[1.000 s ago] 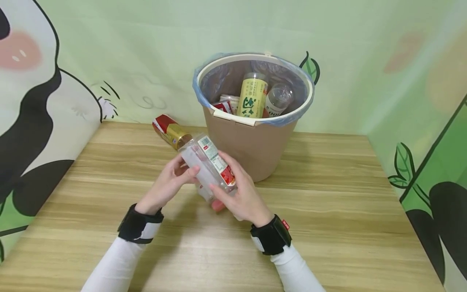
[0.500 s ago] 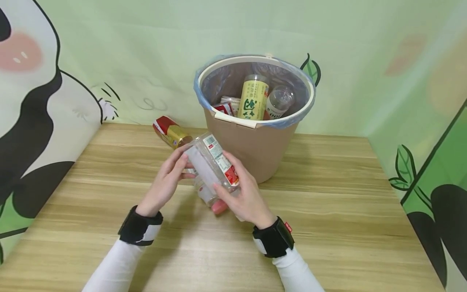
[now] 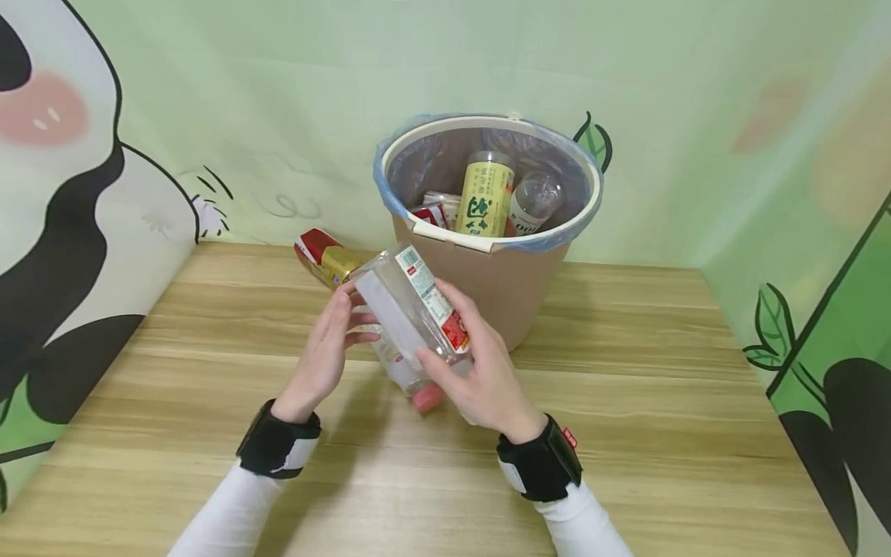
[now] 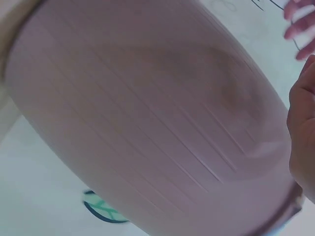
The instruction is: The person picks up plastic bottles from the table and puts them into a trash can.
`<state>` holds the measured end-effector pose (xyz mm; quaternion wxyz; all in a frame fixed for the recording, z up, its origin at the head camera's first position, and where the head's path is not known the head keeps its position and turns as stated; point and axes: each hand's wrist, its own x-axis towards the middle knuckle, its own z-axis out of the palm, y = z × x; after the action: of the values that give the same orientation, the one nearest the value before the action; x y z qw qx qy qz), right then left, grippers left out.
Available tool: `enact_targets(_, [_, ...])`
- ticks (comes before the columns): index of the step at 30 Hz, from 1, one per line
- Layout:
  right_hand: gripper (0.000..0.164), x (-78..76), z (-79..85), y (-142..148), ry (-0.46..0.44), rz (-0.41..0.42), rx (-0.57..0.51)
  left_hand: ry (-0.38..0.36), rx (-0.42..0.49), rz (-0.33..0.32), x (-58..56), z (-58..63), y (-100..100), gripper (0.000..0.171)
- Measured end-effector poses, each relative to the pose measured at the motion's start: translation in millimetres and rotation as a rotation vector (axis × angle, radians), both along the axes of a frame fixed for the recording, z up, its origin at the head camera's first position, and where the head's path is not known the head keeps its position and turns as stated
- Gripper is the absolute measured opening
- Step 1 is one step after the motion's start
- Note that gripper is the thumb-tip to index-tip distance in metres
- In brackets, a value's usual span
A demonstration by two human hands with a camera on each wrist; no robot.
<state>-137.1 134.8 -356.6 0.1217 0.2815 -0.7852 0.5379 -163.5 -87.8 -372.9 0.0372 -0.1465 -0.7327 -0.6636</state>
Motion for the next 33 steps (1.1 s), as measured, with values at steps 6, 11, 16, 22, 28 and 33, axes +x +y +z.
enact_targets(6, [0.077, 0.4, 36.3, 5, 0.069, 0.023, -0.027, 0.062, 0.024, -0.013, -0.2, 1.8, 0, 0.060])
enact_targets(11, [0.071, -9.3, 78.2, 11, 0.110, 0.076, -0.131, 0.086, 0.021, -0.019, -2.3, 6.4, 1, 0.063])
enact_targets(16, [0.065, -29.7, 121.0, 15, 0.167, 0.083, -0.332, 0.081, 0.026, -0.015, -2.4, 9.6, 1, 0.062])
enact_targets(22, [0.070, -54.1, 156.2, 21, 0.268, -0.086, -0.414, 0.074, 0.026, 0.000, -2.1, 9.1, 0, 0.055])
enact_targets(28, [0.073, -76.5, 163.0, 25, 0.292, -0.237, -0.122, 0.069, 0.015, 0.014, -2.6, 8.8, -2, 0.049])
enact_targets(33, [0.070, -88.4, 157.1, 23, 0.320, -0.370, 0.128, 0.060, 0.007, 0.008, -2.6, 8.6, -2, 0.047])
